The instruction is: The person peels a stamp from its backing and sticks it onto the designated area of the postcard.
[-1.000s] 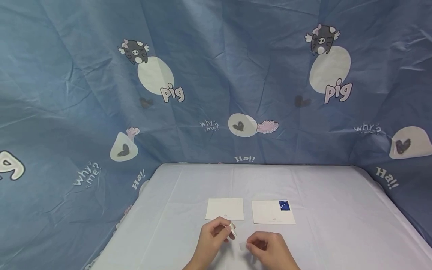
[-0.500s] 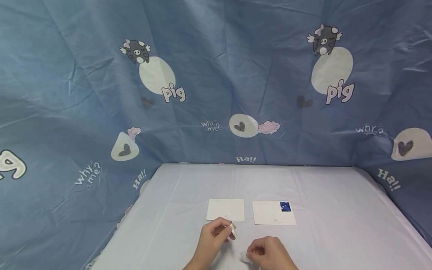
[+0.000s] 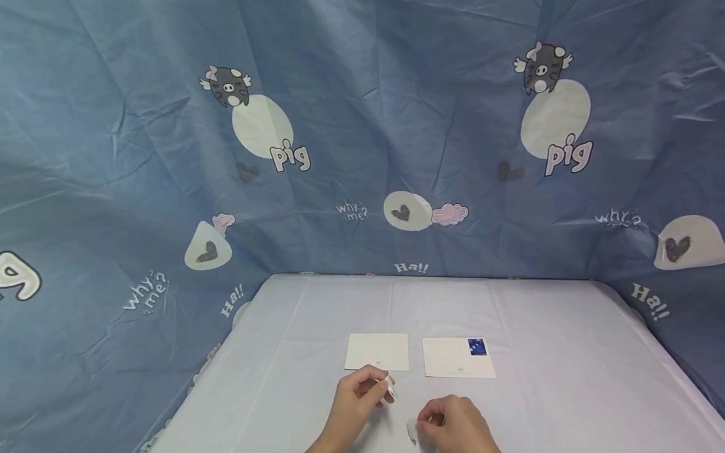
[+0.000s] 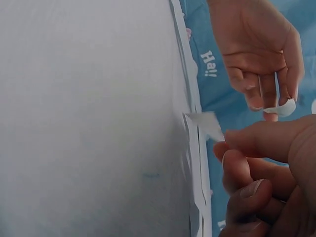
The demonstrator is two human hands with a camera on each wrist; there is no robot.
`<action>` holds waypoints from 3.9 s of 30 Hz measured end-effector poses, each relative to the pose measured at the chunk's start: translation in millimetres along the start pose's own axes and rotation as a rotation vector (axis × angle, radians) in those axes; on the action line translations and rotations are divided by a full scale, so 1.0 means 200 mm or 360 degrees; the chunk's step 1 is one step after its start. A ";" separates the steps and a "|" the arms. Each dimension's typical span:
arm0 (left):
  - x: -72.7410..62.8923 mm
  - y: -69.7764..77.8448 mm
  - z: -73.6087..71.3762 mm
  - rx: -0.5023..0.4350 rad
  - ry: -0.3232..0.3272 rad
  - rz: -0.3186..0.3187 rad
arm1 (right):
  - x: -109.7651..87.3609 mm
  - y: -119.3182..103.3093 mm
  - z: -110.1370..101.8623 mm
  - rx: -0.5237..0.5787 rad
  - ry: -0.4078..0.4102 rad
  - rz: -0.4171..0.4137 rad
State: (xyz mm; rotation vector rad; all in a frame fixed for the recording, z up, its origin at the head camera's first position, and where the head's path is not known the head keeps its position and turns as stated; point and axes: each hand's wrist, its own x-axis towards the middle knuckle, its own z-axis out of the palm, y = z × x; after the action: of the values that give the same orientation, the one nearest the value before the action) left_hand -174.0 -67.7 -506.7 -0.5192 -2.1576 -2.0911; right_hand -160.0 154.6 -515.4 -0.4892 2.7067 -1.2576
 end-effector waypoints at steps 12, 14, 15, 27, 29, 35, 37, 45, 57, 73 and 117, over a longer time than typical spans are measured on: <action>-0.02 0.00 0.02 0.0015 -0.0034 0.0036 | -0.03 -0.04 -0.01 0.0078 0.0504 -0.0371; -0.03 0.00 0.03 0.0029 -0.0055 0.0068 | -0.04 -0.05 -0.01 0.0107 0.0573 -0.0400; -0.03 0.00 0.04 0.0038 -0.0071 0.0088 | -0.04 -0.06 -0.01 0.0124 0.0594 -0.0414; -0.04 0.01 0.08 0.0108 -0.0186 0.0257 | -0.05 -0.09 0.01 0.0240 0.0616 -0.0630; -0.05 0.01 0.08 0.0121 -0.0206 0.0269 | -0.06 -0.10 0.01 0.0245 0.0619 -0.0629; -0.06 0.02 0.09 0.0158 -0.0248 0.0278 | -0.06 -0.09 0.01 0.0252 0.0578 -0.0615; -0.06 0.02 0.09 0.0177 -0.0240 0.0276 | -0.06 -0.09 0.01 0.0248 0.0571 -0.0618; -0.05 0.02 0.08 0.0173 -0.0223 0.0126 | -0.07 -0.10 -0.01 0.0366 0.0531 -0.0462; -0.06 0.04 0.10 0.0005 -0.0236 0.0026 | -0.07 -0.08 -0.02 0.0552 0.0515 -0.0297; -0.06 0.03 0.08 -0.0433 -0.0302 -0.0167 | -0.08 -0.09 -0.02 0.0619 0.0620 -0.0386; -0.01 0.23 0.05 -0.0094 0.0038 0.0024 | 0.07 -0.20 -0.11 0.0786 0.0430 -0.0289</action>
State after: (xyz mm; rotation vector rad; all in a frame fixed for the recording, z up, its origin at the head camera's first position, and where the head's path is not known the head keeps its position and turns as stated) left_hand -155.9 -57.9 -463.9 -0.5117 -2.0781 -2.1476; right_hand -168.1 141.4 -469.9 -0.5387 2.4419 -2.0967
